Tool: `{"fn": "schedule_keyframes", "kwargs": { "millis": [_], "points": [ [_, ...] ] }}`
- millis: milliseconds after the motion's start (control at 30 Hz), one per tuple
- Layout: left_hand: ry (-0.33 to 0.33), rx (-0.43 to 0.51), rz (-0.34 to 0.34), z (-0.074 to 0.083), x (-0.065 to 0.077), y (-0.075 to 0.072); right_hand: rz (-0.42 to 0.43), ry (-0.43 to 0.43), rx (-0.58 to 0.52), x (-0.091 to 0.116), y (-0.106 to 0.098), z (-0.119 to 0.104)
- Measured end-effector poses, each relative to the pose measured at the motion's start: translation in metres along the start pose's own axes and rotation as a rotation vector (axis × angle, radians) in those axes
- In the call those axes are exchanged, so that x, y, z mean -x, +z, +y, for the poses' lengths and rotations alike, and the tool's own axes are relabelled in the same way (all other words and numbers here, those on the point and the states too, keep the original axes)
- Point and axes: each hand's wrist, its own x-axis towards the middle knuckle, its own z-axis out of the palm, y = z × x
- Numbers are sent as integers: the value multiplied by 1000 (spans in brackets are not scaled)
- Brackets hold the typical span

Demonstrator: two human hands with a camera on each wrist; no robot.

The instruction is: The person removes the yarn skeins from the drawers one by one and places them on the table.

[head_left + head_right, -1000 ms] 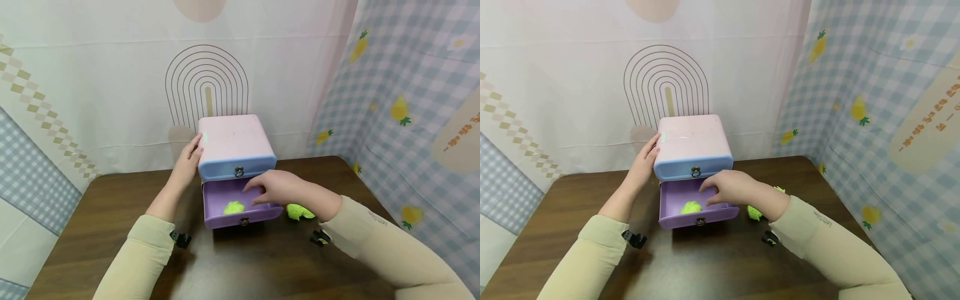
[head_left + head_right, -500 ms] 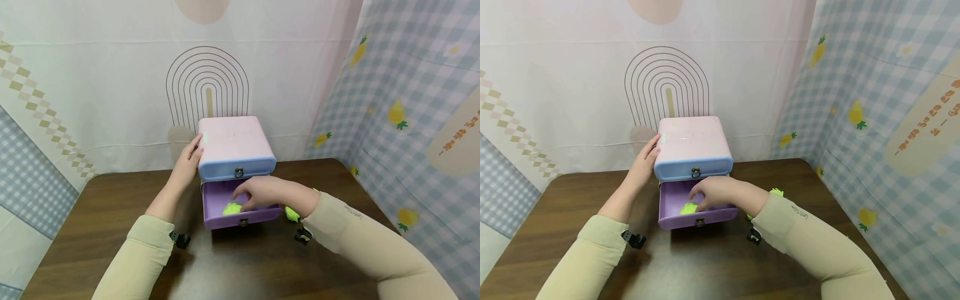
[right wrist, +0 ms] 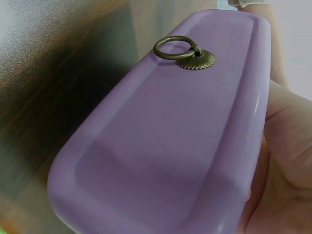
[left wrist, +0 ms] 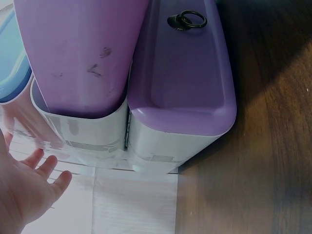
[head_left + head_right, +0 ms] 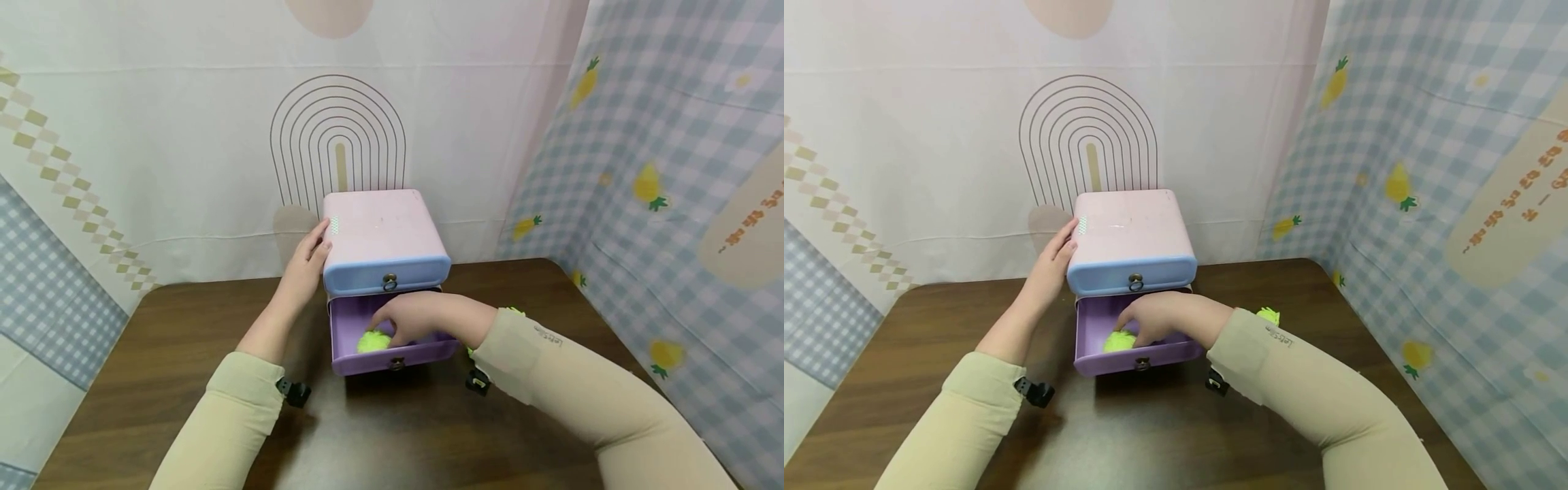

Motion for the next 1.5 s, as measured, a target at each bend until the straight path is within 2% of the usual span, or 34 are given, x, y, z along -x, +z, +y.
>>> {"fn": "schedule_keyframes", "kwargs": {
  "millis": [233,500,733,1067,1500],
  "points": [
    [8,-16,14,-2,0,0,-40,17,-35,-4,-1,-1],
    [19,-14,18,-2,0,0,-38,-6,7,-8,0,-2],
    [-27,-23,-8,42,17,-3,-15,-46,9,-6,1,2],
    [-25,-13,-18,40,16,-2,46,-54,-21,2,-1,8],
    [-34,-21,-8,41,16,-2,170,-34,-99,29,-6,19]
  ]
}}
